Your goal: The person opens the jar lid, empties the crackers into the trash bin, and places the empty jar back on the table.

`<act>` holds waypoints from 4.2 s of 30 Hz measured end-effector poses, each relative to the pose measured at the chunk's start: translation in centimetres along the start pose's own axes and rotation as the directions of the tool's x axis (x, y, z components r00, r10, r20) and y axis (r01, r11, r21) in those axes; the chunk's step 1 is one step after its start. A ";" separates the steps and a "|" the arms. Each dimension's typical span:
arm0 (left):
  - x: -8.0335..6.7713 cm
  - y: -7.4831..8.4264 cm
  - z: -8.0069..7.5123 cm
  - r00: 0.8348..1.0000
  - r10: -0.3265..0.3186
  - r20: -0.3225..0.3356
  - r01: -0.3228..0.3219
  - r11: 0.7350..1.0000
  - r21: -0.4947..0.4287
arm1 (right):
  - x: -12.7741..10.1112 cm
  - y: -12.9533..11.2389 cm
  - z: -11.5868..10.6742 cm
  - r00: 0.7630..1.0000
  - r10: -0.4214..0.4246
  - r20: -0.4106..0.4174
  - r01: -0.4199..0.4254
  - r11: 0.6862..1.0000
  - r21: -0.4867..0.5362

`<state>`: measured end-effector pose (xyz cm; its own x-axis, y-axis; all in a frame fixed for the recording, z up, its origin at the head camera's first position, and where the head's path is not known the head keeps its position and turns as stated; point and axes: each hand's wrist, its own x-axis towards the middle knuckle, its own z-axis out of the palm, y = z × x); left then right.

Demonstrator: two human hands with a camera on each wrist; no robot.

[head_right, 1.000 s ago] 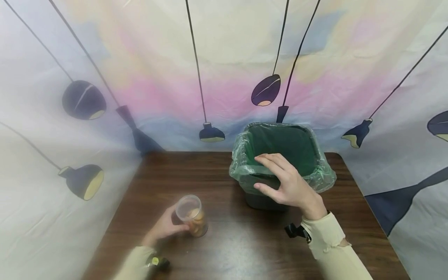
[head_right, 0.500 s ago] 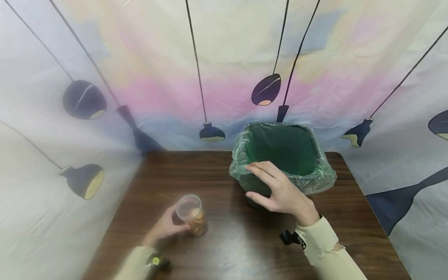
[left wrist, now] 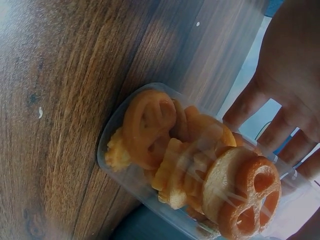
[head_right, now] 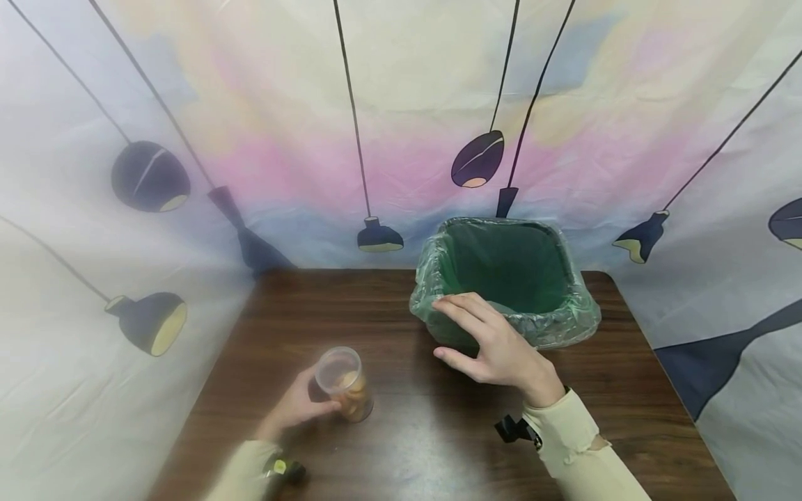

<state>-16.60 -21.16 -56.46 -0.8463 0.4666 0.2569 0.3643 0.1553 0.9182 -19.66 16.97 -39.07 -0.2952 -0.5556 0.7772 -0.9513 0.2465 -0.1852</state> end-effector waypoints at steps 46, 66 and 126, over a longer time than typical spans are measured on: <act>-0.5 0.1 0.9 0.998 0.044 -0.044 -0.045 0.999 -0.024 | -0.5 -1.1 3.2 0.996 0.009 0.090 -0.013 0.999 0.042; -0.6 -0.4 1.1 0.996 0.057 -0.065 -0.059 0.998 -0.032 | -0.7 -0.6 4.2 0.996 0.025 0.091 -0.030 0.998 0.050; -1.2 -0.2 2.1 0.992 0.040 -0.119 -0.042 0.999 -0.013 | -0.8 -0.5 7.7 0.990 0.078 0.118 -0.085 0.995 0.054</act>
<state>-14.87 -19.89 -57.59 -0.8713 0.3656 0.3274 0.3942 0.1239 0.9107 -19.63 11.14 -44.20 -0.3767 -0.6249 0.6838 -0.9263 0.2494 -0.2824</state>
